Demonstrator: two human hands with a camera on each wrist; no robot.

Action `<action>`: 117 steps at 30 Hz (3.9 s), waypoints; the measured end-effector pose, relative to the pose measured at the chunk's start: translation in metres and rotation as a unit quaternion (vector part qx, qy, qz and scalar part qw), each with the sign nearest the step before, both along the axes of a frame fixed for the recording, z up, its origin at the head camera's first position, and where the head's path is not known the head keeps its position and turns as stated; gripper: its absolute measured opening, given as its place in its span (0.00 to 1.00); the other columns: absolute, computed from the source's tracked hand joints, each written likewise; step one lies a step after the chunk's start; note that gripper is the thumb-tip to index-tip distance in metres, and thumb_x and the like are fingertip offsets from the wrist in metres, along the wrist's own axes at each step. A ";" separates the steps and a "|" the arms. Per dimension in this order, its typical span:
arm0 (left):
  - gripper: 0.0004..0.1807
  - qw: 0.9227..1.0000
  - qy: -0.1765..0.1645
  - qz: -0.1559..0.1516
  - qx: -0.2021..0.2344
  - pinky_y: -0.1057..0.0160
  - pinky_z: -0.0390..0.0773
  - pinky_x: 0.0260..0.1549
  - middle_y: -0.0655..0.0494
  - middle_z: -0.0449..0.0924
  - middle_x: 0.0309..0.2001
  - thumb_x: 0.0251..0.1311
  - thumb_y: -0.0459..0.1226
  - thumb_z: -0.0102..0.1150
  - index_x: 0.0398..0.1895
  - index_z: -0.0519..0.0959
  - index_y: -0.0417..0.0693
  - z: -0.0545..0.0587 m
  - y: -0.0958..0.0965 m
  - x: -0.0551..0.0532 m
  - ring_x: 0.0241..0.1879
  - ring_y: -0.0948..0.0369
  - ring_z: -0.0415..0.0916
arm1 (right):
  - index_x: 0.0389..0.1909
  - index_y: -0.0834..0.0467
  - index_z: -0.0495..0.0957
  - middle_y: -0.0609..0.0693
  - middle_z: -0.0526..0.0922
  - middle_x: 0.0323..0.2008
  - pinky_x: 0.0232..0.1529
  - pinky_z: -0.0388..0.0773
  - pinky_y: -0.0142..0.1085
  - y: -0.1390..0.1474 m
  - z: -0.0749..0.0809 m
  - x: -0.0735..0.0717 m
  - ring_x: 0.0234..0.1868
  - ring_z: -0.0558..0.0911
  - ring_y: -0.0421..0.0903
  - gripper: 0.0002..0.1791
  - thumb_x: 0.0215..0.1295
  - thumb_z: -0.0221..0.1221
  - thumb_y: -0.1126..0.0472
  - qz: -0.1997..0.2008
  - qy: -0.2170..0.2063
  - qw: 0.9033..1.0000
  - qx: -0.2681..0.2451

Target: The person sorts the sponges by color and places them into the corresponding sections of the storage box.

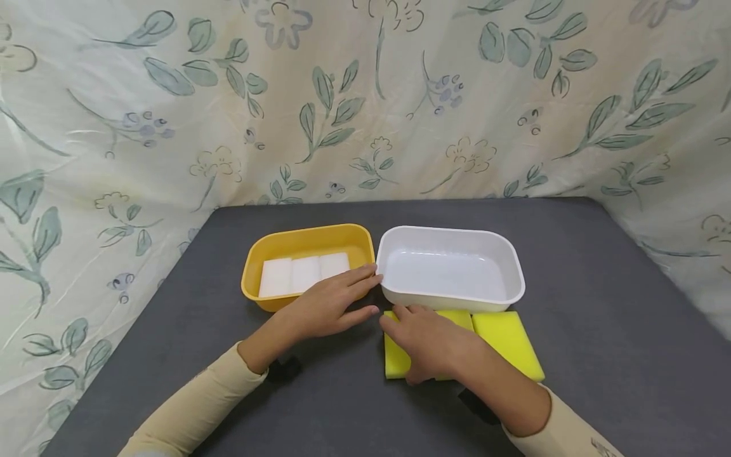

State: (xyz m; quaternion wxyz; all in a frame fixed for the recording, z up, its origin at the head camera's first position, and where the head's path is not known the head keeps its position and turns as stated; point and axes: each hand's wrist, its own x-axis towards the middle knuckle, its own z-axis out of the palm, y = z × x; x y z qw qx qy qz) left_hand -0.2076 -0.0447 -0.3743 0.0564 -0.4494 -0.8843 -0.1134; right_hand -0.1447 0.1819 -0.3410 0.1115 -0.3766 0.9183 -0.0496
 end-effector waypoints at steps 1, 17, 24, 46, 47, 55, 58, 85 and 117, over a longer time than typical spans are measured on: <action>0.35 1.000 0.000 0.000 0.000 0.58 0.62 0.69 0.46 0.61 0.74 0.72 0.52 0.55 0.75 0.65 0.43 0.000 0.000 0.000 0.73 0.56 0.58 | 0.50 0.52 0.70 0.50 0.74 0.48 0.50 0.77 0.44 0.000 0.000 -0.001 0.47 0.73 0.49 0.36 0.40 0.80 0.53 -0.001 -0.004 1.000 0.003; 0.33 1.000 0.013 0.000 -0.010 0.58 0.63 0.68 0.44 0.63 0.73 0.73 0.49 0.54 0.74 0.66 0.42 0.003 0.003 0.001 0.71 0.54 0.62 | 0.52 0.52 0.75 0.38 0.74 0.47 0.43 0.73 0.36 0.024 0.029 -0.008 0.45 0.69 0.39 0.23 0.53 0.64 0.57 0.053 0.004 0.992 -0.116; 0.32 1.000 0.012 0.002 -0.007 0.57 0.64 0.67 0.44 0.64 0.73 0.71 0.47 0.58 0.73 0.67 0.42 0.005 0.003 0.000 0.71 0.54 0.63 | 0.53 0.53 0.76 0.41 0.77 0.49 0.45 0.75 0.40 0.034 0.043 -0.022 0.47 0.72 0.42 0.22 0.57 0.65 0.57 0.021 0.020 0.991 -0.134; 0.30 0.999 0.031 -0.001 -0.028 0.58 0.66 0.66 0.44 0.68 0.70 0.71 0.45 0.58 0.71 0.69 0.40 0.009 0.008 0.002 0.68 0.54 0.67 | 0.56 0.55 0.76 0.44 0.79 0.48 0.42 0.72 0.41 0.029 0.038 -0.054 0.45 0.73 0.46 0.23 0.60 0.64 0.54 -0.009 -0.032 0.992 -0.124; 0.30 0.999 0.032 0.000 -0.029 0.58 0.67 0.66 0.44 0.68 0.70 0.71 0.45 0.58 0.71 0.69 0.40 0.009 0.008 0.002 0.68 0.54 0.67 | 0.56 0.56 0.76 0.44 0.79 0.49 0.42 0.72 0.41 0.029 0.038 -0.054 0.45 0.73 0.46 0.23 0.60 0.64 0.54 -0.009 -0.029 0.992 -0.123; 0.31 0.999 0.024 0.009 -0.035 0.58 0.66 0.66 0.44 0.66 0.71 0.70 0.45 0.58 0.72 0.68 0.40 0.010 0.008 0.001 0.70 0.54 0.65 | 0.57 0.57 0.78 0.49 0.80 0.57 0.52 0.75 0.48 0.028 0.041 -0.051 0.51 0.75 0.49 0.24 0.61 0.66 0.52 -0.010 -0.018 0.993 -0.118; 0.31 0.999 0.022 0.013 -0.040 0.58 0.65 0.67 0.45 0.65 0.72 0.71 0.45 0.58 0.72 0.68 0.40 0.010 0.008 0.001 0.71 0.55 0.64 | 0.58 0.57 0.79 0.52 0.79 0.59 0.57 0.75 0.52 0.029 0.041 -0.051 0.55 0.77 0.52 0.25 0.62 0.66 0.52 -0.010 -0.015 0.993 -0.116; 0.32 0.999 0.012 0.013 -0.033 0.57 0.64 0.67 0.44 0.65 0.72 0.71 0.45 0.58 0.73 0.67 0.40 0.009 0.008 0.002 0.71 0.54 0.63 | 0.57 0.58 0.82 0.48 0.83 0.53 0.51 0.79 0.48 0.032 0.044 -0.051 0.47 0.81 0.43 0.25 0.68 0.63 0.46 0.010 -0.005 0.992 -0.128; 0.32 0.999 0.018 0.011 -0.028 0.58 0.64 0.67 0.44 0.65 0.72 0.71 0.46 0.57 0.73 0.66 0.40 0.008 0.008 0.003 0.71 0.54 0.63 | 0.58 0.61 0.81 0.50 0.85 0.51 0.51 0.80 0.51 0.042 0.035 -0.066 0.48 0.84 0.47 0.24 0.76 0.54 0.47 0.004 -0.020 0.989 -0.144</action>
